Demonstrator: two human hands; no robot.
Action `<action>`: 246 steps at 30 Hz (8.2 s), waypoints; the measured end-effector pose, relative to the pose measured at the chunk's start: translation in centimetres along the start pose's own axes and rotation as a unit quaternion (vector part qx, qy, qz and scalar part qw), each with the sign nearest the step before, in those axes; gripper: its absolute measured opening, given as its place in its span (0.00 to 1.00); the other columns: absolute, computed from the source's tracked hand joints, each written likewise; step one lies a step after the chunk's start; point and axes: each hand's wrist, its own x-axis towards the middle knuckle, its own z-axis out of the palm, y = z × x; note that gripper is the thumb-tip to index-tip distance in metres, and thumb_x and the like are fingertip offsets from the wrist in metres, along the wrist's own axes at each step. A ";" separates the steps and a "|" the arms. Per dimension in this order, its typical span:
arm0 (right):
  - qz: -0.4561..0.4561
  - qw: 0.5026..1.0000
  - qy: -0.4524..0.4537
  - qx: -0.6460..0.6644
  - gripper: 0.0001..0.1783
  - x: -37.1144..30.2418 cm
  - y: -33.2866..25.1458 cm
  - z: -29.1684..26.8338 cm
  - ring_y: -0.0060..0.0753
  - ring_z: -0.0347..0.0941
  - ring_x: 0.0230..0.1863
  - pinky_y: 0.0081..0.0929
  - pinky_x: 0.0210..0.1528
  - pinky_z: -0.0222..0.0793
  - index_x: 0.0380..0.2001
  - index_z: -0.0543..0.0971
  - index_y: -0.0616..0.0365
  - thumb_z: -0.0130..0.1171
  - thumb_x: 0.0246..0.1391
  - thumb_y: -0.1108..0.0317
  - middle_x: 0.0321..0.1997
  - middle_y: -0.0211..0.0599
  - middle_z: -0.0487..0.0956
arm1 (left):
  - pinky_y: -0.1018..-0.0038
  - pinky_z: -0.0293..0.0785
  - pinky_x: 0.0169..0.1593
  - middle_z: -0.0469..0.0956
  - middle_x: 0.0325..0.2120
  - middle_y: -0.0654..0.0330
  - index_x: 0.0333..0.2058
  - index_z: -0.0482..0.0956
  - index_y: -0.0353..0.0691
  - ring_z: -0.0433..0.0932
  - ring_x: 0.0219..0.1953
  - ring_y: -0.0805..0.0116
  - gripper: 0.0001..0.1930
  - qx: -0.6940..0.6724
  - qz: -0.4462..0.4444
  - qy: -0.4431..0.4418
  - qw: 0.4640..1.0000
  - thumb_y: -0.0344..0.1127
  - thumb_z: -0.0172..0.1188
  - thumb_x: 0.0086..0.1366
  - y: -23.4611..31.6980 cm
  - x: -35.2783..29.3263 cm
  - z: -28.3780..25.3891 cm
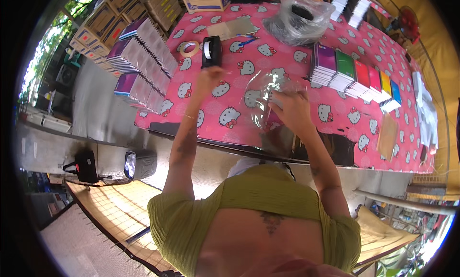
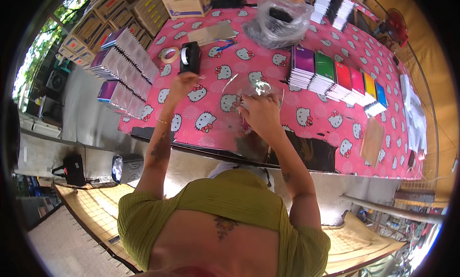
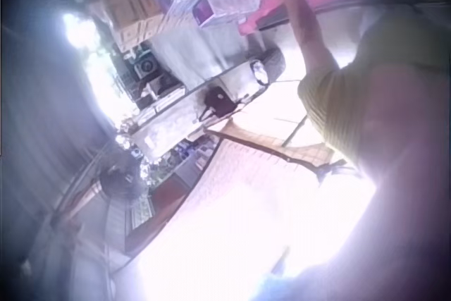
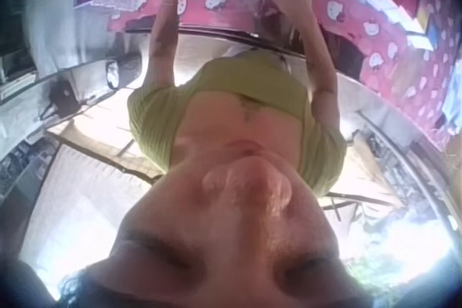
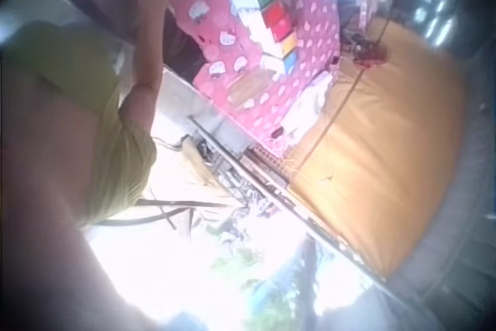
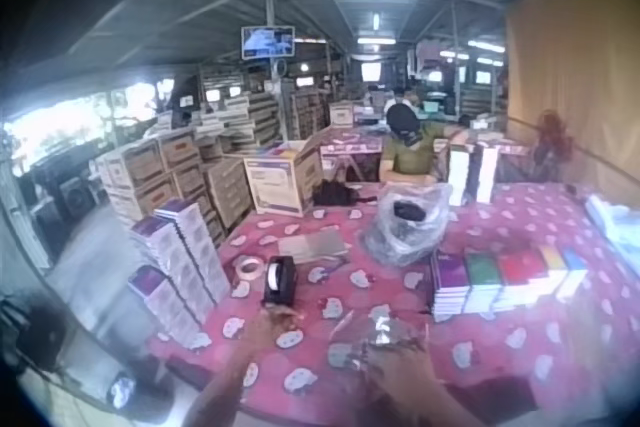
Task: The person places spiral-bound notebooks into clear plastic bags and seals them with tape.
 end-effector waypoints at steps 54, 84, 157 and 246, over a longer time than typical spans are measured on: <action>-0.020 0.862 -0.013 0.506 0.33 0.1 11.3 3.3 0.35 0.70 0.59 0.31 0.64 0.63 0.60 0.72 0.53 0.70 0.51 0.65 0.52 0.36 0.77 | 0.73 0.72 0.56 0.82 0.46 0.58 0.56 0.75 0.32 0.78 0.49 0.71 0.26 -0.254 -0.036 -0.159 0.954 0.40 0.66 0.64 12.8 0.4 14.0; 0.216 0.766 -0.044 0.604 0.27 -1.6 10.3 5.4 0.19 0.70 0.46 0.20 0.47 0.69 0.58 0.72 0.56 0.66 0.54 0.77 0.48 0.29 0.73 | 0.63 0.76 0.38 0.82 0.34 0.50 0.42 0.80 0.33 0.80 0.35 0.59 0.23 0.085 -0.060 0.240 0.965 0.43 0.73 0.52 1.8 6.2 7.8; 0.288 0.909 0.158 0.257 0.23 -12.7 19.3 2.3 0.47 0.70 0.55 0.37 0.56 0.68 0.55 0.74 0.57 0.63 0.56 0.66 0.54 0.46 0.73 | 0.55 0.64 0.57 0.73 0.47 0.45 0.55 0.71 0.34 0.71 0.52 0.48 0.21 -0.038 0.093 0.312 0.945 0.38 0.58 0.67 10.8 -1.9 8.4; 0.120 0.960 0.221 -0.122 0.10 -17.3 44.7 -21.1 0.40 0.75 0.38 0.42 0.41 0.65 0.41 0.81 0.55 0.58 0.56 0.71 0.32 0.37 0.80 | 0.60 0.77 0.50 0.78 0.51 0.51 0.54 0.75 0.38 0.79 0.49 0.51 0.24 0.162 0.196 0.049 0.966 0.25 0.62 0.56 32.8 12.8 44.3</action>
